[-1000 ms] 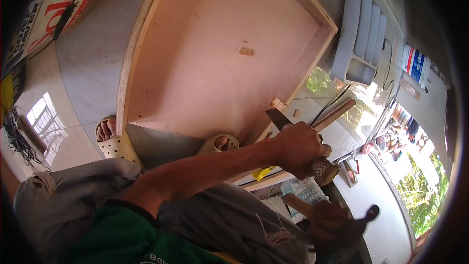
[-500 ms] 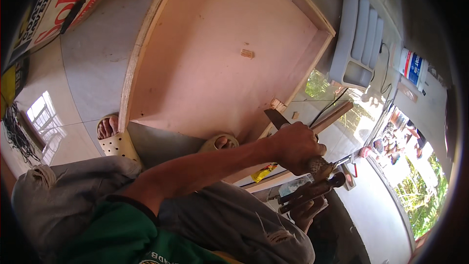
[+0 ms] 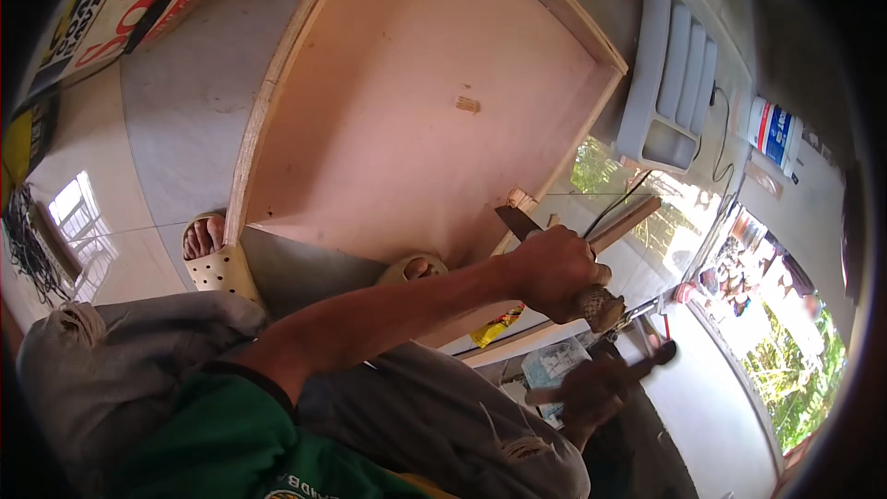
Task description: Using a hammer and chisel to carve and shape wooden components for a box or drawer.
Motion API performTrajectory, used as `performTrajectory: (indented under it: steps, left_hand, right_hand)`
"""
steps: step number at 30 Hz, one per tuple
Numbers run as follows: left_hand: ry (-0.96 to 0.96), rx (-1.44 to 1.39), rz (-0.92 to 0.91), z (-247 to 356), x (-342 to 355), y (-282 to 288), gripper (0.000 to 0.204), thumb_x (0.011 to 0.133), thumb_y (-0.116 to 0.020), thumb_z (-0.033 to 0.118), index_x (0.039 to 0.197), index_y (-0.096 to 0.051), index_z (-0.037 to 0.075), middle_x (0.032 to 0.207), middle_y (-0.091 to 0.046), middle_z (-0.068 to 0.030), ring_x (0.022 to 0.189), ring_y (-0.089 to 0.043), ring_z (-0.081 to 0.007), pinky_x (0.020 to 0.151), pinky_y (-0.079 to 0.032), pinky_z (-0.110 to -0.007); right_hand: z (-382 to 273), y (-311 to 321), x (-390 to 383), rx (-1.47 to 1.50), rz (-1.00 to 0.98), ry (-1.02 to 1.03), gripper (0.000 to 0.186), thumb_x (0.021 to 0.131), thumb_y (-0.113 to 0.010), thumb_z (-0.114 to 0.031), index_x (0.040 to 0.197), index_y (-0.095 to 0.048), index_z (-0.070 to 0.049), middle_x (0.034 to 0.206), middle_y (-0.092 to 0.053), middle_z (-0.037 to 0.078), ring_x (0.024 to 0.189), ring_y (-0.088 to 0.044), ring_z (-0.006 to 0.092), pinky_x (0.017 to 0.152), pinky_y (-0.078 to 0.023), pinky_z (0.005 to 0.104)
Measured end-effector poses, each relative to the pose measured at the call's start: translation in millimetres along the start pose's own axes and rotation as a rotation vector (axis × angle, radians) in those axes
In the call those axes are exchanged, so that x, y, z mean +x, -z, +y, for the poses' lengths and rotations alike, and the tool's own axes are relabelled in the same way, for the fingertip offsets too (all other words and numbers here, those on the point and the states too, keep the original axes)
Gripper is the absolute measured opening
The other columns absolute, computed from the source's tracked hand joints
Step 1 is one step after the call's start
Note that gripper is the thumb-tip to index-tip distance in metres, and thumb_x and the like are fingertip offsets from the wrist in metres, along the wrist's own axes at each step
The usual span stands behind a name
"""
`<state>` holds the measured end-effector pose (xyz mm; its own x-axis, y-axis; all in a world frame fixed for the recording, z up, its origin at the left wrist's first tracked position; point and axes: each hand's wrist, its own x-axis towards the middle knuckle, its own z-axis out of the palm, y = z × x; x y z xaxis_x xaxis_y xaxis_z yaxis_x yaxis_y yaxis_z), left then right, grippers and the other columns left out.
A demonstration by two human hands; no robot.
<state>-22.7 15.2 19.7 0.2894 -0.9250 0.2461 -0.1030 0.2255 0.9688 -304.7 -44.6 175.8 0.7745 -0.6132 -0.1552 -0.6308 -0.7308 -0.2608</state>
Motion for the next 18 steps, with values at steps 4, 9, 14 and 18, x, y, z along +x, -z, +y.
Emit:
performTrajectory:
  steps: [4,9,14,18]
  left_hand:
    - [0.007,0.029,-0.010,-1,-1,-4,0.038,0.051,-0.074,0.023,0.084,-0.061,0.011,0.064,-0.060,-0.0082,0.063,-0.062,-0.0325,0.058,-0.045,-0.044]
    - [-0.042,-0.026,0.000,-7,2,-14,0.035,0.053,-0.074,0.023,0.083,-0.061,0.012,0.065,-0.061,-0.0082,0.064,-0.062,-0.0317,0.058,-0.045,-0.045]
    - [0.030,0.015,0.006,0,-3,-7,0.030,0.053,-0.073,0.023,0.079,-0.063,0.012,0.064,-0.061,-0.0101,0.065,-0.063,-0.0328,0.059,-0.047,-0.046]
    - [-0.009,0.004,0.011,-1,5,-11,0.026,0.053,-0.071,0.021,0.076,-0.063,0.011,0.064,-0.061,-0.0128,0.066,-0.063,-0.0349,0.061,-0.049,-0.047]
  right_hand:
    - [-30,39,63,0.541,-0.596,0.286,0.025,0.095,-0.048,-0.024,0.093,-0.059,-0.002,0.077,-0.059,0.006,0.068,-0.056,0.0212,0.062,-0.049,0.0304]
    - [-22,-36,10,0.178,-0.030,-0.176,0.023,0.094,-0.048,-0.021,0.100,-0.059,-0.002,0.074,-0.057,0.005,0.069,-0.058,0.0197,0.061,-0.048,0.0292]
    - [-4,33,40,0.382,-0.402,0.238,0.024,0.089,-0.056,-0.023,0.087,-0.065,-0.001,0.072,-0.056,0.008,0.077,-0.062,0.0249,0.067,-0.051,0.0357]
    - [-48,-19,28,0.157,-0.196,0.008,0.022,0.091,-0.053,-0.021,0.101,-0.057,-0.001,0.089,-0.057,0.010,0.082,-0.060,0.0233,0.074,-0.050,0.0391]
